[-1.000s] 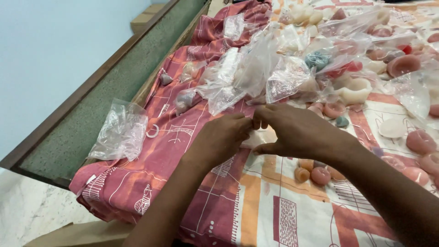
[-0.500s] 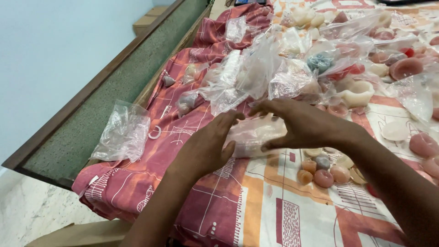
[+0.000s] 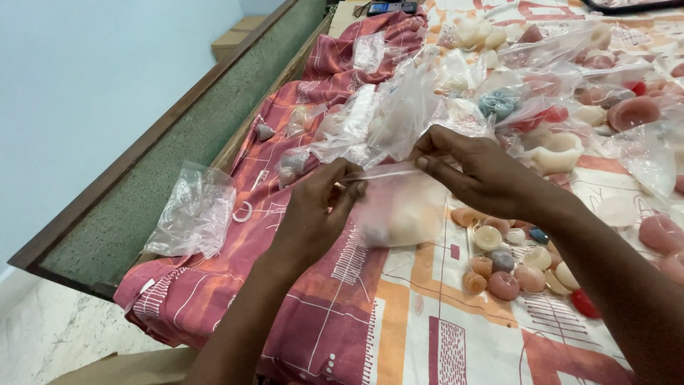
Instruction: Sorting small decorative candles by color or shape and placing them into individual plastic bags.
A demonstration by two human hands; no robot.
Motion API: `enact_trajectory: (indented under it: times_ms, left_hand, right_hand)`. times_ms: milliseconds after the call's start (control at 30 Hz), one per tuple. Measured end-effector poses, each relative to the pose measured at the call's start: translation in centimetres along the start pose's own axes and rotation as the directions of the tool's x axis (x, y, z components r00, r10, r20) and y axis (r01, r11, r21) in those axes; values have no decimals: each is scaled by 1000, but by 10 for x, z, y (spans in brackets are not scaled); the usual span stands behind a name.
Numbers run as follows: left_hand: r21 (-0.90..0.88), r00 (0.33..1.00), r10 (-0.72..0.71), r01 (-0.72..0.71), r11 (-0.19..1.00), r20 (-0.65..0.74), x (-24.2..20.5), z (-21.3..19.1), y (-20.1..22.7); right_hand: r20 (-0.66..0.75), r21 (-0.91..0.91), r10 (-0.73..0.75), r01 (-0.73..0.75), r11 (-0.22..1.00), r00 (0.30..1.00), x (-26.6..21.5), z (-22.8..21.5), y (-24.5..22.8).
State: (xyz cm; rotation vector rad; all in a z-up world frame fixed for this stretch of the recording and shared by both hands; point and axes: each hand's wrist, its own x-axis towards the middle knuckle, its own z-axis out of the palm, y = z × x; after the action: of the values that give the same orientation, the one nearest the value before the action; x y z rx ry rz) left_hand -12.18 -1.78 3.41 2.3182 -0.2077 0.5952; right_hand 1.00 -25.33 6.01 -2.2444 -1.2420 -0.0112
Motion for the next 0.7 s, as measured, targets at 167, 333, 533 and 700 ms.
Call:
enact_trajectory:
  times_ms: [167,333,533,700]
  left_hand:
    - [-340,998,-33,49,939,53,0,3,-3]
    - [-403,996,-45,70,913,72,-4,0,-2]
    - [-371,986,150,-114,922,71,-16,-31,10]
    - [-307,975,160,-107,946,154,-40,-64,37]
  right_hand:
    - [60,190,-123,109,976,991,-4,-5,12]
    - [48,136,-222,214,967,974,-3,5,12]
    - [-50,308,-141,150,939,989,-6,0,-3]
    - [-72,392,-371,369,843,926,-9,13,-25]
